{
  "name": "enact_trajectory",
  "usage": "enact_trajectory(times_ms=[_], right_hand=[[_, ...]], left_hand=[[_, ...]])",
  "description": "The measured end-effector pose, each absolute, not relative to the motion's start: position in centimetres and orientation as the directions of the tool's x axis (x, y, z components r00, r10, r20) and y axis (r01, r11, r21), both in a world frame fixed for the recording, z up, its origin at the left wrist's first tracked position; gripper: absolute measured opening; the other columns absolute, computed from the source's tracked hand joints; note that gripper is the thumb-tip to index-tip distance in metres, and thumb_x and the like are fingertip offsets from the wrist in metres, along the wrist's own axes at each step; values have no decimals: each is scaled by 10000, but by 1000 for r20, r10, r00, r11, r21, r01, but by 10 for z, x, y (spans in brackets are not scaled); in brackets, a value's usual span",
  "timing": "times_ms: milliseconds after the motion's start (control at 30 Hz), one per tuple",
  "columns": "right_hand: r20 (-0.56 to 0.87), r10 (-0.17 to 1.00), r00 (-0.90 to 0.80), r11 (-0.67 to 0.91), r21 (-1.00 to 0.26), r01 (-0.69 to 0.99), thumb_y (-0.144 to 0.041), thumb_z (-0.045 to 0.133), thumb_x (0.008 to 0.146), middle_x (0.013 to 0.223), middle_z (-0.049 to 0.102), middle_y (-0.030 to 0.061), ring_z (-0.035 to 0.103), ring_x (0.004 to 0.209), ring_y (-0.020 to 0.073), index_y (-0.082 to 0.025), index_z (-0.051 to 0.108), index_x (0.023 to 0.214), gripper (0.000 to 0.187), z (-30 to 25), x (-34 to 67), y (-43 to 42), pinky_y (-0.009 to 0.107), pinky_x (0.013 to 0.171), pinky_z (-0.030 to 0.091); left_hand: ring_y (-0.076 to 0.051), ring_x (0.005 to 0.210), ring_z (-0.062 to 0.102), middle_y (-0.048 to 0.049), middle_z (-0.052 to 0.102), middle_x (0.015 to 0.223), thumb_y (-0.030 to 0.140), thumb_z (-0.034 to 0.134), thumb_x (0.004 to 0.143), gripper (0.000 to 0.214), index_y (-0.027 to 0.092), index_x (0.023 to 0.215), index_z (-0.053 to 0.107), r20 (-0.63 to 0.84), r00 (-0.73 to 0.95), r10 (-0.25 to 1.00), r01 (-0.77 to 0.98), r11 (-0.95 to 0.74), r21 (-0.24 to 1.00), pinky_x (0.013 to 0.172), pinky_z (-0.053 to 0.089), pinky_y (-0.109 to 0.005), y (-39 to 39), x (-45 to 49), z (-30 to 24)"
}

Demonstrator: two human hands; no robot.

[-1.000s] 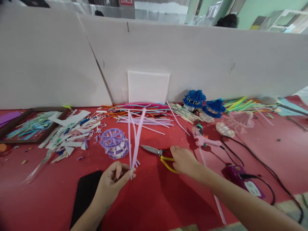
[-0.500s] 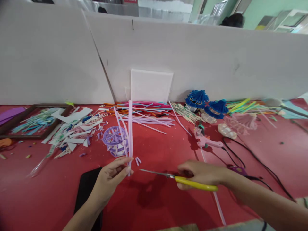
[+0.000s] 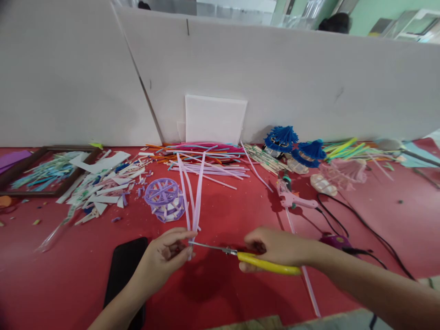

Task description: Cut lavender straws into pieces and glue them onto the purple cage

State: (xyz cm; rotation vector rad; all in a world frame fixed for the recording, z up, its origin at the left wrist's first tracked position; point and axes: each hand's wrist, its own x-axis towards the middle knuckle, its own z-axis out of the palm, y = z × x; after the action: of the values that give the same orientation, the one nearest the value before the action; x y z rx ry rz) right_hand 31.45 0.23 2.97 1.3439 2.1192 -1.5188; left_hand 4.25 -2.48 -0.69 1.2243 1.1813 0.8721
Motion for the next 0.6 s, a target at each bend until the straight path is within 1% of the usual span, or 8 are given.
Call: enact_trajectory(times_ms=[133,267,467,600], right_hand=[[-627,536,-565,15,-662,749,-613,609,736,594,276,-75,255,554,78,-186,378,601,504,28,311,5,243,502,184],[-644,500,-580,-23,-679,734,-621,594,741,594,301,-71,269,554,79,-184,397,602,500,28,309,7,241,502,198],[-622,540,-567,89,-628,773,-629,587,734,591,275,-74,248,549,79,-190,375,594,507,35,305,8,246,499,181],[-611,550,-569,149,-599,787,-608,584,742,593,309,-68,265,545,80,-188,398,612,477,40,303,11,240,487,191]], left_hand=[[-120,604,634,-51,663,870,189,660,671,277,195,935,742,-224,211,951,81,211,974,588,538,-245,-24,42,-4],[-119,597,636,-59,685,870,188,668,663,274,192,926,745,-266,233,936,79,254,964,587,533,-241,-23,41,-5],[-130,601,634,-51,684,816,197,684,655,273,202,919,749,-274,251,928,89,260,962,586,535,-250,-23,39,-7],[-135,626,649,-54,691,881,187,683,662,262,219,915,744,-260,267,928,69,251,966,613,550,-267,-22,41,-8]])
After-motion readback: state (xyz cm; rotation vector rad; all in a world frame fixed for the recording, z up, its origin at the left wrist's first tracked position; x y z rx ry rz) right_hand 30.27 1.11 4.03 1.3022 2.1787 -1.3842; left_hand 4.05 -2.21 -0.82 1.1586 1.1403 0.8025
